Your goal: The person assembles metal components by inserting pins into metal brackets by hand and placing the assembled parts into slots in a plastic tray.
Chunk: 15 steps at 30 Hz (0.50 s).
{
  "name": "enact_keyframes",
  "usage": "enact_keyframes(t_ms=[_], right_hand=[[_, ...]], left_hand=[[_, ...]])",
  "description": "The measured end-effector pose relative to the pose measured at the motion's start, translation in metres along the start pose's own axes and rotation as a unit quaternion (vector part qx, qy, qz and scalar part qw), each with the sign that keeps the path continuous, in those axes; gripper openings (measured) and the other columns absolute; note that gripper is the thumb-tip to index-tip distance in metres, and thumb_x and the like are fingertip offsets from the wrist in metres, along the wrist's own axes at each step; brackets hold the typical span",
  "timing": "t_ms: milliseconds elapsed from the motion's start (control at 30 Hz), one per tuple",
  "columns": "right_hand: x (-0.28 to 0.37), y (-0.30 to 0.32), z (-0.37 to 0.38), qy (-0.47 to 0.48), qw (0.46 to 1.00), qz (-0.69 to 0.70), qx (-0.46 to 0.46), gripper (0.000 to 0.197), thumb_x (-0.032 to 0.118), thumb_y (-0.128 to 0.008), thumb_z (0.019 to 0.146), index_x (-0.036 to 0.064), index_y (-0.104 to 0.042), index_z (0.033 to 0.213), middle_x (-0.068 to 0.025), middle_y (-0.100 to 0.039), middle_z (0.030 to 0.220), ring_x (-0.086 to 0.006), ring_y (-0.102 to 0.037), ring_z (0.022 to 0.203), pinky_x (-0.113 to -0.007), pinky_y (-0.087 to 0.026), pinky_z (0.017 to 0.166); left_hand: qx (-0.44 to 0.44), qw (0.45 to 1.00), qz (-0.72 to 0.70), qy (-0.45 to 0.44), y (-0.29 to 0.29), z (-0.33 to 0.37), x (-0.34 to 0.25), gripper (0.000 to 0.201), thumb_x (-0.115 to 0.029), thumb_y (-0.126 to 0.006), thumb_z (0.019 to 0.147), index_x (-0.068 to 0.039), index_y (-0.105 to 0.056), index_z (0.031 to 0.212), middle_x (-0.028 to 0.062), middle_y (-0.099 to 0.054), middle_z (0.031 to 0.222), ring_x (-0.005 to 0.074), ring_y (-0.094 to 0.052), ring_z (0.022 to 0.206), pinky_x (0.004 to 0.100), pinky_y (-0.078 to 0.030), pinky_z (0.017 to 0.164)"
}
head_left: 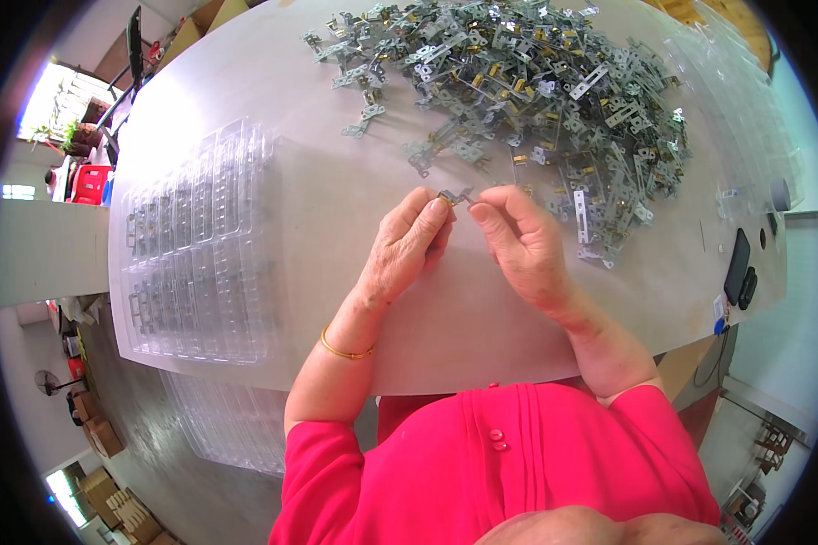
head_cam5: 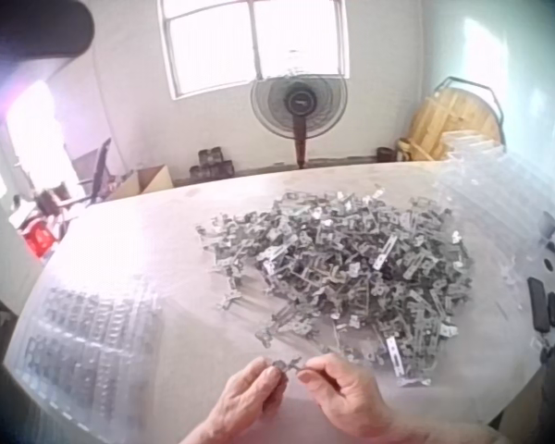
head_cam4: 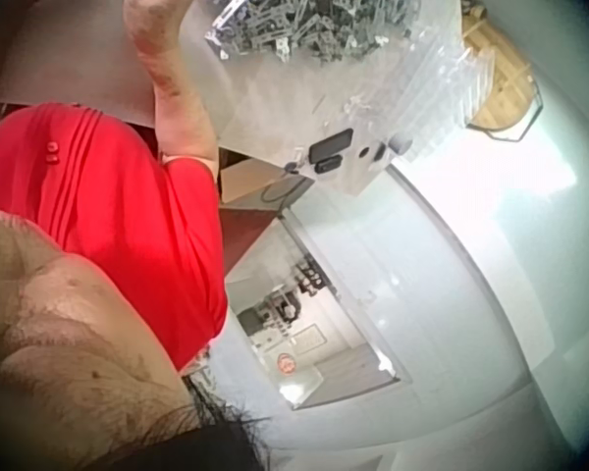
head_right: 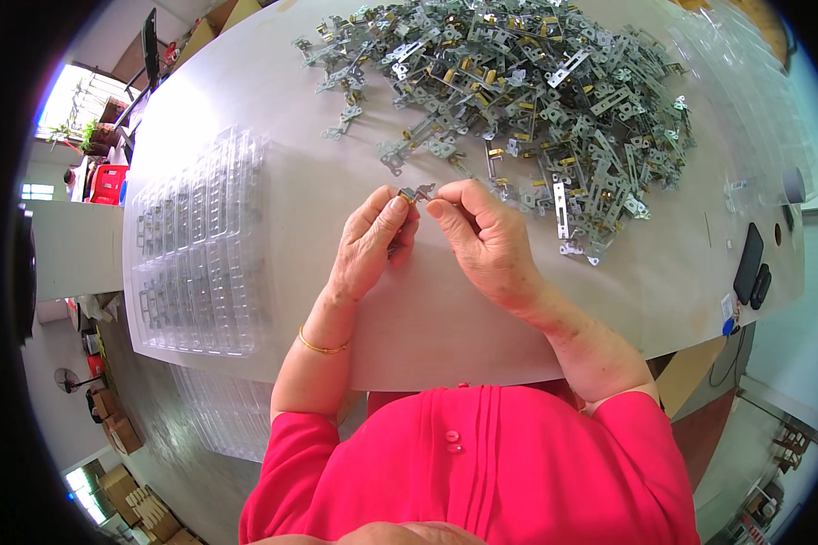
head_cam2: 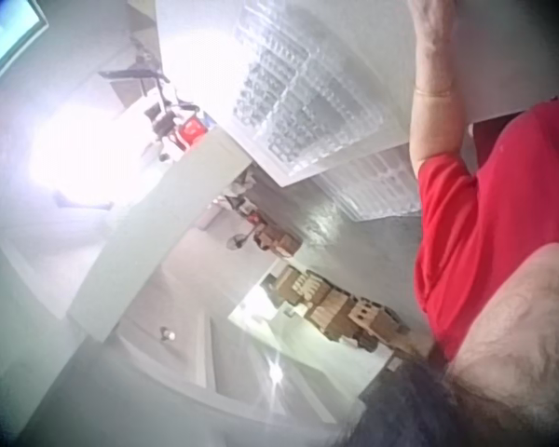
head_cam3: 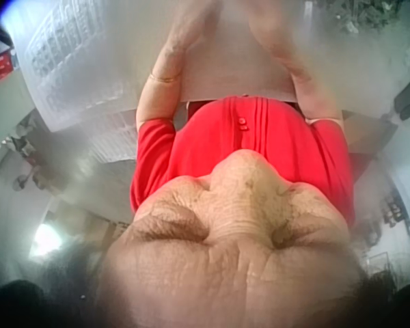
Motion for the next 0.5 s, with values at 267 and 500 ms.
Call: enact_keyframes(t_ms=[267,500], right_hand=[[-0.001,-0.001,-0.001,-0.012,1.000,-0.028,-0.004,0.012,0.014,-0.064,0.101,0.0033,-0.060,0.103,0.0033,-0.051,0.068,-0.0044,-0.040,0.062,-0.023,-0.036,0.055],[0.000,0.000,-0.002,-0.036,0.999,0.031,-0.025,0.013,0.013,-0.063,0.101,0.0033,-0.059,0.107,0.0018,-0.056,0.068,-0.0042,-0.045,0.062,-0.023,-0.039,0.056]], left_hand=[[-0.056,0.967,0.204,-0.145,0.003,0.000,-0.011,0.023,-0.022,-0.053,0.106,-0.003,-0.057,0.093,-0.0025,-0.050,0.068,0.0063,-0.043,0.061,0.0231,-0.038,0.055],[-0.045,0.957,0.261,-0.113,-0.003,-0.002,-0.011,0.017,-0.019,-0.057,0.102,-0.001,-0.057,0.100,0.0162,-0.060,0.078,0.0302,-0.059,0.069,0.0400,-0.048,0.065]])
Point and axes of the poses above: each hand's wrist, its own z-axis towards the middle knuckle, its own y-axis out of the back of the hand, x = y × z, the point moved 6 cm from there along z, towards the middle knuckle
